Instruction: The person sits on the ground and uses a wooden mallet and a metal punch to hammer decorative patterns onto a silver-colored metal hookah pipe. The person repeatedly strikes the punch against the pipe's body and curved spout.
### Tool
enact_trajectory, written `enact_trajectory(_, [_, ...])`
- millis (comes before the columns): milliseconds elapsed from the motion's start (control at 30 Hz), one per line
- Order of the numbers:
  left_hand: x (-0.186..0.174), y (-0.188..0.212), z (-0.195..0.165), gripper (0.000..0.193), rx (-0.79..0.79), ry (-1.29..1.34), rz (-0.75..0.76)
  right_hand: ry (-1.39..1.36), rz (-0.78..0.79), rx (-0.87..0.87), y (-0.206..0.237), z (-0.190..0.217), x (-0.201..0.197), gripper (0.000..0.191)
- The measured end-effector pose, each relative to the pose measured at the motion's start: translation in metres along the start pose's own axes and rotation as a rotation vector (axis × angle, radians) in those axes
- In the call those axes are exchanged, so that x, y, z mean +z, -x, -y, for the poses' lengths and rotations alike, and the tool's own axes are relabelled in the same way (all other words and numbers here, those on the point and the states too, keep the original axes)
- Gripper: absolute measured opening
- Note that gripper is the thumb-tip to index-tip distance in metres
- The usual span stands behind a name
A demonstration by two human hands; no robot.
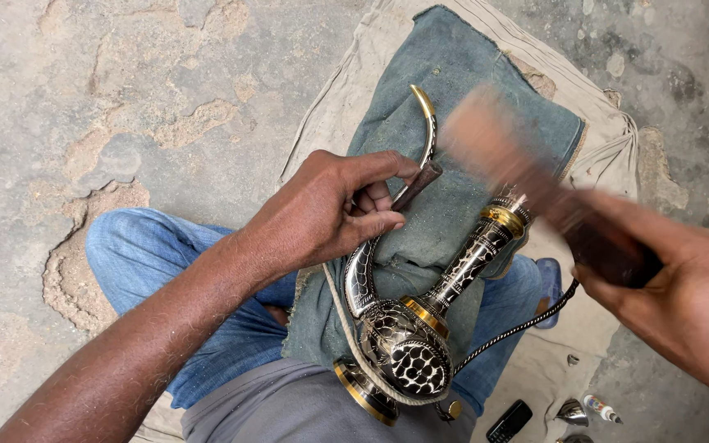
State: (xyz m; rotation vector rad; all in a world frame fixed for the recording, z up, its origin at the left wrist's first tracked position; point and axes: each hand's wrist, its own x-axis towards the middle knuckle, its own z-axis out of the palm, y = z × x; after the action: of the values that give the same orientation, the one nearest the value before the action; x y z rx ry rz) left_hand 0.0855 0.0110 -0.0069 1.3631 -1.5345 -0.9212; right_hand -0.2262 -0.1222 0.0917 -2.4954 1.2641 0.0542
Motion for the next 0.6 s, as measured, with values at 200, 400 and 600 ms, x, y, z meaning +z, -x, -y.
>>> enact_trajectory(200, [0.001, 0.0, -0.001, 0.051, -0.005, -0.003, -0.01, -0.123, 0.008, 0.028, 0.001, -0.001, -0.004, 0.048])
enact_trajectory(400, [-0.002, -0.003, -0.001, 0.049, -0.035, -0.012, 0.016, -0.139, 0.002, 0.104, -0.001, 0.016, -0.006, 0.05])
enact_trajectory(600, [-0.001, -0.003, 0.0, 0.051, -0.001, 0.024, 0.002, -0.14, -0.024, -0.03, 0.001, 0.023, -0.006, 0.069])
